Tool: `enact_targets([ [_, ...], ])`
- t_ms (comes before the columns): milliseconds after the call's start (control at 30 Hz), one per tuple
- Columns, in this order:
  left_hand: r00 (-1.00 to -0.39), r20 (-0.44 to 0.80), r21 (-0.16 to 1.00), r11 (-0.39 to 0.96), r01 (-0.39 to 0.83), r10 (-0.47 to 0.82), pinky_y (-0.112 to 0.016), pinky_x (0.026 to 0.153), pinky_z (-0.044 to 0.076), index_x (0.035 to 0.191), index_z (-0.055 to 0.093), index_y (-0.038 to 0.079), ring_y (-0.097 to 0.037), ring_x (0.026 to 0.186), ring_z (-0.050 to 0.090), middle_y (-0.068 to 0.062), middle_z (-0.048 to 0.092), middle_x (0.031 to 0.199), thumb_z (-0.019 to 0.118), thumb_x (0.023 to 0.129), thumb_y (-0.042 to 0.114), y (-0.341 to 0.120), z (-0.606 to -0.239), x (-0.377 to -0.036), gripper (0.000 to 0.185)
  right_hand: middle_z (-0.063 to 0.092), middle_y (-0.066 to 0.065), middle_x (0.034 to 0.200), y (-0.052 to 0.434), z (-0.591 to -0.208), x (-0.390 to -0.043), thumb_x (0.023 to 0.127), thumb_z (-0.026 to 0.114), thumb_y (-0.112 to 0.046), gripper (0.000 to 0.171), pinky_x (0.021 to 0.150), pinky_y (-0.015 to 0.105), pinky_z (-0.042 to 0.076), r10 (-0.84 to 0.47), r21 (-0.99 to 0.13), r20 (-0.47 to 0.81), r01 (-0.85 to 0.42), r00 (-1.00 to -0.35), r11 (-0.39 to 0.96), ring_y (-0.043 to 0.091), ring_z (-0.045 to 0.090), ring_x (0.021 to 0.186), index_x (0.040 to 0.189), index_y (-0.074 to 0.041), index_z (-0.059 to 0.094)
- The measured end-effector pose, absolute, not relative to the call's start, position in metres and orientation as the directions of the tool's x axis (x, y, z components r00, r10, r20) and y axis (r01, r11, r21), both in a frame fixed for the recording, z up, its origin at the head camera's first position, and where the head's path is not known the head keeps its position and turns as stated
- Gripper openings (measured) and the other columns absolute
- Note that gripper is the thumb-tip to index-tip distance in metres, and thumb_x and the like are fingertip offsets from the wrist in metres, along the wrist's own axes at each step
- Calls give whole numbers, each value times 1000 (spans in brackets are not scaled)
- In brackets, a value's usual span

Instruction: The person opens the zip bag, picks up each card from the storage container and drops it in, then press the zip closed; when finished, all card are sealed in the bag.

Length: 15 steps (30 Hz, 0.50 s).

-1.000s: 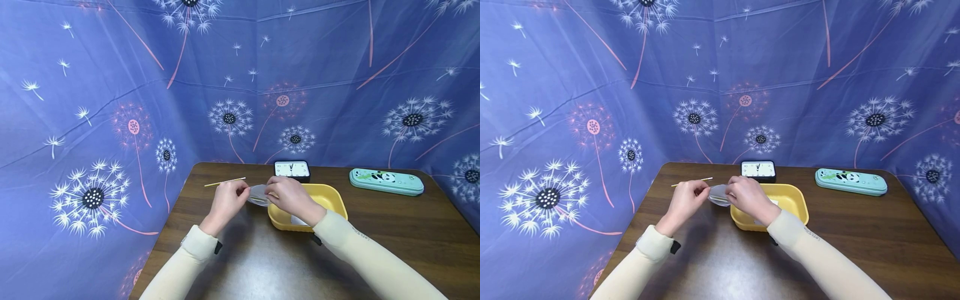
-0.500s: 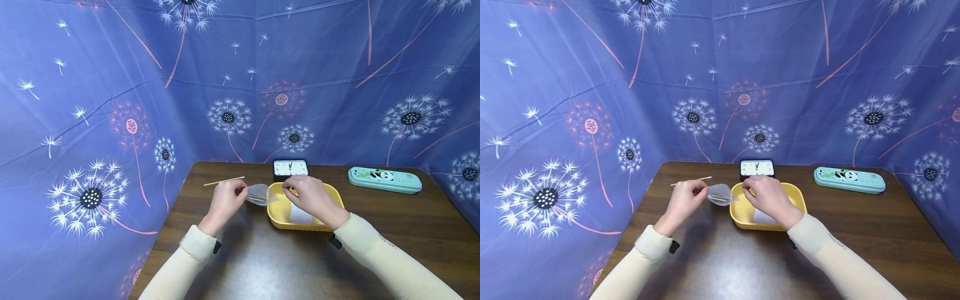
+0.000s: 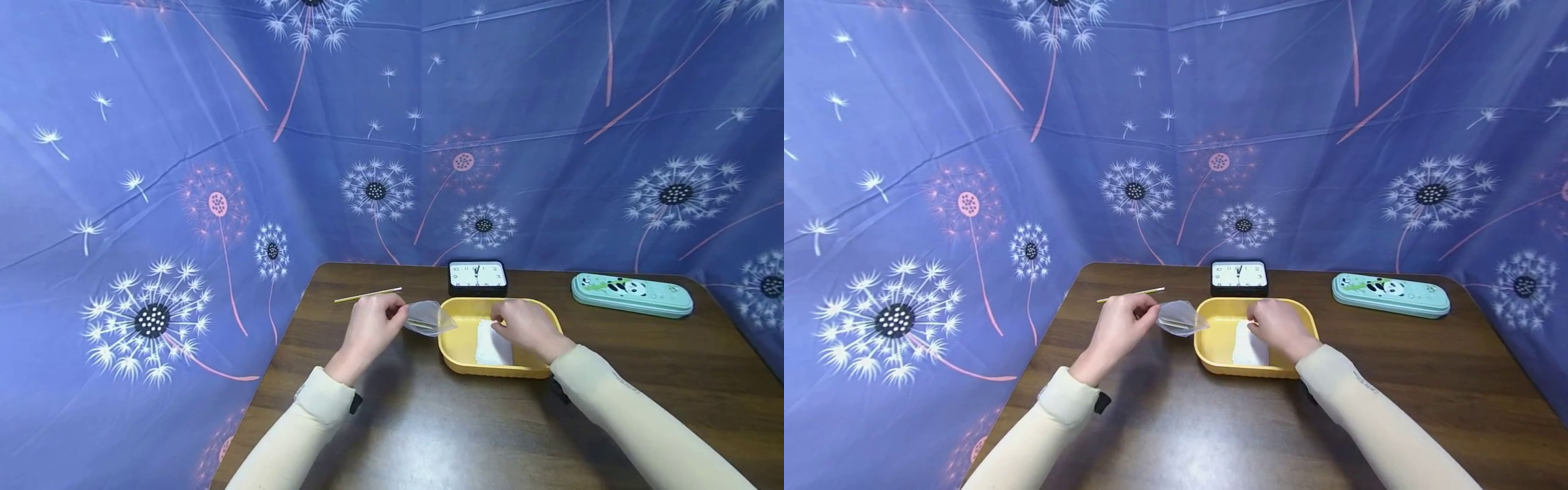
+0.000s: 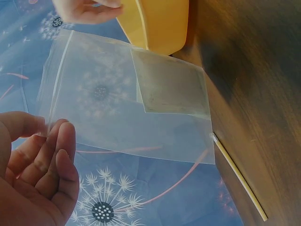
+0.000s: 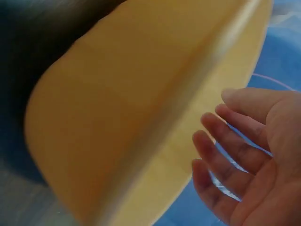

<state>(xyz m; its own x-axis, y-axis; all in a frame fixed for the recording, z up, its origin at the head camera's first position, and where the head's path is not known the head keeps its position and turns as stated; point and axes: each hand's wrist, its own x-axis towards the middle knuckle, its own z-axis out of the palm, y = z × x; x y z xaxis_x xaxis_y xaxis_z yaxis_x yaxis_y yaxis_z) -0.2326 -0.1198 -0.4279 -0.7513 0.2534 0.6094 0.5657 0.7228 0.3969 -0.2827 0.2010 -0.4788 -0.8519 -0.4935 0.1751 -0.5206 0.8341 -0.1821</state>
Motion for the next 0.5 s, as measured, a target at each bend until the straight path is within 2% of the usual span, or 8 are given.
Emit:
enact_targets([
  [200, -761, 597, 402, 726, 558, 254, -25, 57, 46, 80, 77, 16, -1, 56, 53, 13, 64, 66, 74, 88, 8, -119, -429, -232, 12, 74, 15, 100, 210, -490, -287, 85, 86, -26, 40, 75, 47, 57, -447, -199, -26, -433, -894, 879, 30, 71, 87, 109, 4, 75],
  [367, -769, 586, 409, 726, 553, 256, -25, 57, 45, 79, 77, 16, -2, 56, 53, 13, 63, 67, 74, 89, 7, -119, -428, -231, 13, 65, 17, 105, 213, -503, -291, 80, 89, -41, 54, 85, 51, 54, -412, -225, -141, -376, -900, 899, 31, 63, 91, 106, 3, 71],
  [500, -766, 592, 407, 727, 554, 252, -25, 57, 46, 79, 77, 16, -1, 56, 53, 12, 64, 66, 74, 88, 8, -119, -428, -231, 12, 61, 23, 113, 215, -515, -296, 77, 90, -47, 62, 91, 54, 52, -412, -231, -160, -372, -897, 899, 34, 61, 96, 108, 3, 70],
])
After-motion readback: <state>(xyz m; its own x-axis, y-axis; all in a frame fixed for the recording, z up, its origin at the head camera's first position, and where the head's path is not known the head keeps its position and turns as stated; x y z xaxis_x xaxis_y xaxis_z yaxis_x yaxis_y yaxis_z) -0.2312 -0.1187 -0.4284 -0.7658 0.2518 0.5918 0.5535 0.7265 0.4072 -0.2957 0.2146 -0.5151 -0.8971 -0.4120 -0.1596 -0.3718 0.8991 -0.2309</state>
